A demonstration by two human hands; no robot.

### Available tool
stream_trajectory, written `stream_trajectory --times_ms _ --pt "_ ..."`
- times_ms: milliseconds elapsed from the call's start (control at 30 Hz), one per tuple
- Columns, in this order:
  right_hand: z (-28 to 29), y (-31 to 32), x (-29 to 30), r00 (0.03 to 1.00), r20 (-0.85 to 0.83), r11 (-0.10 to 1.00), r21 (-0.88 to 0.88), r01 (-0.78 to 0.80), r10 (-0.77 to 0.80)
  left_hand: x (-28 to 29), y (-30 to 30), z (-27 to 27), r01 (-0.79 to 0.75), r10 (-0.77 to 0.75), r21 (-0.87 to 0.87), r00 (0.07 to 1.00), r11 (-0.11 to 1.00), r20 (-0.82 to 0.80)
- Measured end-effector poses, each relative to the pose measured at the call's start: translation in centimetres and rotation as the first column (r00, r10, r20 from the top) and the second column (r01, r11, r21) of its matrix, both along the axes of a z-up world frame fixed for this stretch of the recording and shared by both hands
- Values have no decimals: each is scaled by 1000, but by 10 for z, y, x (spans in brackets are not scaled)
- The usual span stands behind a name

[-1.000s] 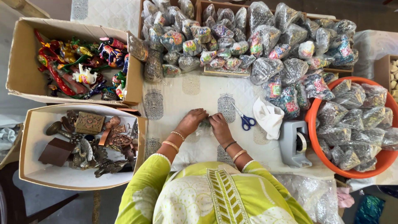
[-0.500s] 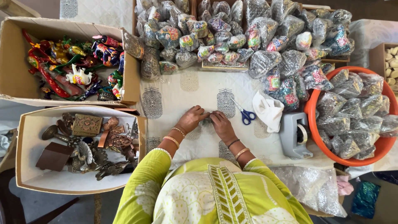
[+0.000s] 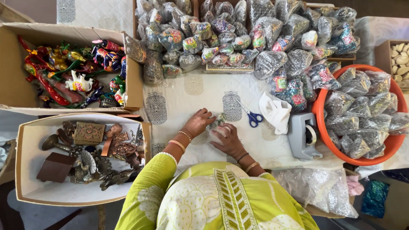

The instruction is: The person wraps small painted decorative figurines in bubble wrap at a work table, folding the wrap around each item and sealing it with tape from a desktop tape dispenser. Wrapped pieces are placed into a large orange basin and boxes, and the person occasionally reaches into a box of unwrapped figurines to get the next item.

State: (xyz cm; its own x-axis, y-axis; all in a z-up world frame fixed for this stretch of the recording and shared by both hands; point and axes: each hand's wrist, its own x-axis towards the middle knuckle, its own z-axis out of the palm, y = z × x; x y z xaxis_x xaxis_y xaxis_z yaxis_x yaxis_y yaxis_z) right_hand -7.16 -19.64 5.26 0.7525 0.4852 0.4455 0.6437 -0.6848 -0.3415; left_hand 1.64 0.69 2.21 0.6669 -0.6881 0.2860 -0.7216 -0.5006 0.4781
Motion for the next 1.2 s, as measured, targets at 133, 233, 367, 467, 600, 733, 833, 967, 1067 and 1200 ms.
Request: stream_trajectory --times_ms 133,233,367,467,600,733,833,967,1067,1200 --pt "7 17 8 999 -44 990 -144 2 -8 2 -1 -3 15 -16 -13 999 1000 -51" --pt "-12 14 10 994 -103 986 -163 26 -43 1 0 -5 10 -10 8 999 1000 -35" --pt "-17 11 16 928 -329 984 -26 177 -176 2 1 -2 3 -4 -19 999 1000 -35" --pt "-6 16 21 874 -431 960 59 275 -224 3 5 18 21 -24 -50 998 999 -65" --pt "7 17 29 915 -319 946 126 300 -247 6 7 46 136 -137 -29 991 990 -12" --pt "25 15 35 976 -143 982 78 174 -162 -3 3 26 99 -105 -82 991 992 -80" --pt "4 6 35 934 -323 978 83 189 -153 -7 -2 6 56 -54 -72 998 996 32" --pt "2 6 43 841 -495 931 154 332 -218 -10 -4 -3 80 -81 19 995 997 61" --pt "-5 7 53 774 -590 888 198 415 -231 -11 -4 2 83 -83 12 994 997 76" --pt "-14 3 61 719 -625 839 179 513 -306 -16 -7 9 28 -28 -52 1000 998 -13"
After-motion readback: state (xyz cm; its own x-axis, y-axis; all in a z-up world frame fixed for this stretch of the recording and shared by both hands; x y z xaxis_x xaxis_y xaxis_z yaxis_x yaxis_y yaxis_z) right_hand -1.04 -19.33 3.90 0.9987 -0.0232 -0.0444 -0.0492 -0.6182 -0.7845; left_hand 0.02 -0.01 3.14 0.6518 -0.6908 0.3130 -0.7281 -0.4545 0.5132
